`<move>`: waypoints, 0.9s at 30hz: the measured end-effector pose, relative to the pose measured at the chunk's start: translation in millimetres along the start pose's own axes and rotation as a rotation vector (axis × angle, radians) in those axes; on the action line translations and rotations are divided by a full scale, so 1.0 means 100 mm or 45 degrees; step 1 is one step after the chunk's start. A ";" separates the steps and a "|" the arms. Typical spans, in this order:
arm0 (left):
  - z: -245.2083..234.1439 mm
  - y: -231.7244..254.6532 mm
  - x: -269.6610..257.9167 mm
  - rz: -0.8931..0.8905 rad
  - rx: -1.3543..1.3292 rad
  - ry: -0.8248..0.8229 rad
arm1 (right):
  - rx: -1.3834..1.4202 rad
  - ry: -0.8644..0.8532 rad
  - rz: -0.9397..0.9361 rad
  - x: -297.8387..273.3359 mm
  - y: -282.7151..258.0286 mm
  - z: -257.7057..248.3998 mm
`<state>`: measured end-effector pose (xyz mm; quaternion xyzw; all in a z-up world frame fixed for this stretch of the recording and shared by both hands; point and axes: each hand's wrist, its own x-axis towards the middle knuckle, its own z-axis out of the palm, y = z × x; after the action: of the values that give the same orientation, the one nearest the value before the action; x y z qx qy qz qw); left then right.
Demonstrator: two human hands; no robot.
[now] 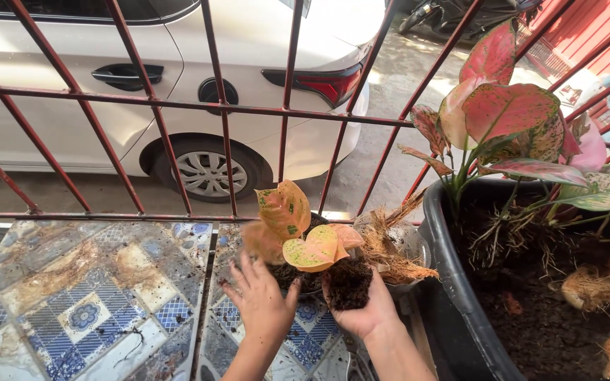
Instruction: Planting a small houseplant into a pot using soil and coconut husks.
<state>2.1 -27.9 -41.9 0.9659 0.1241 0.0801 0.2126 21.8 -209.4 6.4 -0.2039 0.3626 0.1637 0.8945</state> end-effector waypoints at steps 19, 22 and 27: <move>0.14 0.08 0.75 0.267 -0.331 0.154 | -0.371 -0.051 -0.295 0.70 0.12 0.18; 0.11 0.03 0.82 0.277 -0.405 0.060 | -0.678 -0.045 -0.292 0.62 0.03 0.30; -0.11 -0.05 0.86 0.379 -0.408 -0.098 | -1.402 0.118 -0.334 0.38 -0.14 0.46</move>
<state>81.2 4.0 -25.7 0.9297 -0.0424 0.0924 0.3539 80.2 -193.9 12.7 -0.6905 0.2341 0.2071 0.6523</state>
